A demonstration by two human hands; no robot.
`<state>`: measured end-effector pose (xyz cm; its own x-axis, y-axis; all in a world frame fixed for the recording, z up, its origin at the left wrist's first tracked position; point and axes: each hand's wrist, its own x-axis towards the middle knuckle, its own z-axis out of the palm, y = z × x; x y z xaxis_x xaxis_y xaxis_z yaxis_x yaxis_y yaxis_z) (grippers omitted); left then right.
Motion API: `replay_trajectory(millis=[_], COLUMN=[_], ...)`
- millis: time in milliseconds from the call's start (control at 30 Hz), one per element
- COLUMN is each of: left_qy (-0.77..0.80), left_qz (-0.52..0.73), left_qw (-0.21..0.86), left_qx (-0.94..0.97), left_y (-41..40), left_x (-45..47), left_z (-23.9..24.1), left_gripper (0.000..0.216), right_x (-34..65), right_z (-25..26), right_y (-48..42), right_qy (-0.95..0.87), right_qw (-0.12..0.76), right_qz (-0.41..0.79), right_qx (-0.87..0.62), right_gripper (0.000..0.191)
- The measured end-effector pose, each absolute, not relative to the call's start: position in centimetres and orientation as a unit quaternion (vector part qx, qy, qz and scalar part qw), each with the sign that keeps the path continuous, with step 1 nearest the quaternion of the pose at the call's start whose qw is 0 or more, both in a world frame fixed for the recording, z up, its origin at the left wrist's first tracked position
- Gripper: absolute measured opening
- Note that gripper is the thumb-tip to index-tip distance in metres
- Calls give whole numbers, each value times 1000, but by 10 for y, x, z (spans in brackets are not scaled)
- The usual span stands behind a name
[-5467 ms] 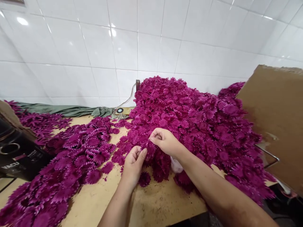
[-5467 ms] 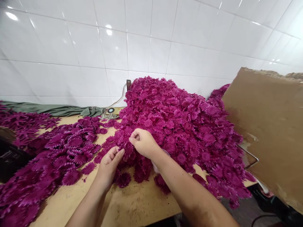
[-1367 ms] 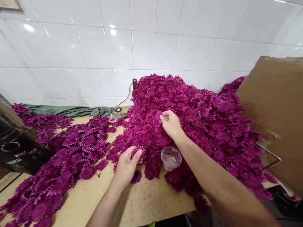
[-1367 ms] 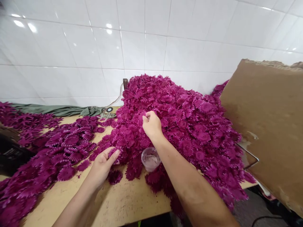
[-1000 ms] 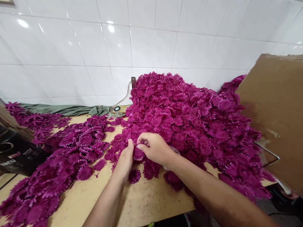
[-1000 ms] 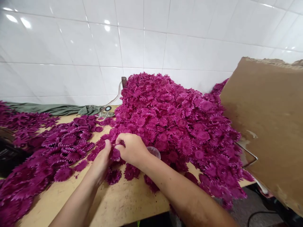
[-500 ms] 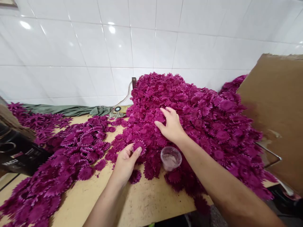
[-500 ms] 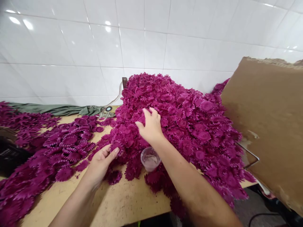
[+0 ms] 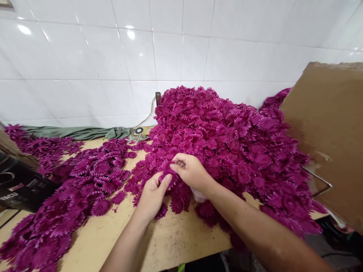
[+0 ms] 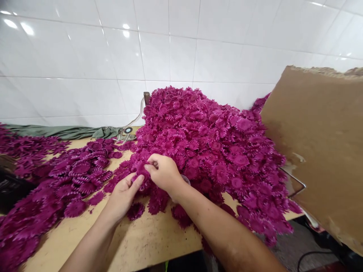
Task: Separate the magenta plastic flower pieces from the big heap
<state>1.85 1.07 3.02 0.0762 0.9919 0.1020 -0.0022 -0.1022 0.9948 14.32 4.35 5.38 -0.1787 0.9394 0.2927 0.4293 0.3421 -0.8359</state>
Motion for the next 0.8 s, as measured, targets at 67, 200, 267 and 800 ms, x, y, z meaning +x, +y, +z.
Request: replay_trajectory(millis=[67, 200, 267, 800], left_qy=[442, 442, 453, 466], left_qz=[502, 511, 520, 498], left_qw=[489, 504, 514, 488], left_qx=[560, 538, 511, 545], left_y=[7, 2, 3, 11], left_x=[19, 13, 9, 14], left_z=[33, 31, 29, 24], left_gripper=[32, 28, 28, 40], right_x=[150, 175, 184, 142], right_z=[57, 69, 74, 54], right_y=[58, 89, 93, 36], right_qy=[-660, -554, -563, -745], right_qw=[465, 522, 494, 373], right_qz=[300, 205, 141, 278], right_qx=[-508, -615, -647, -478], right_gripper=[7, 6, 15, 7])
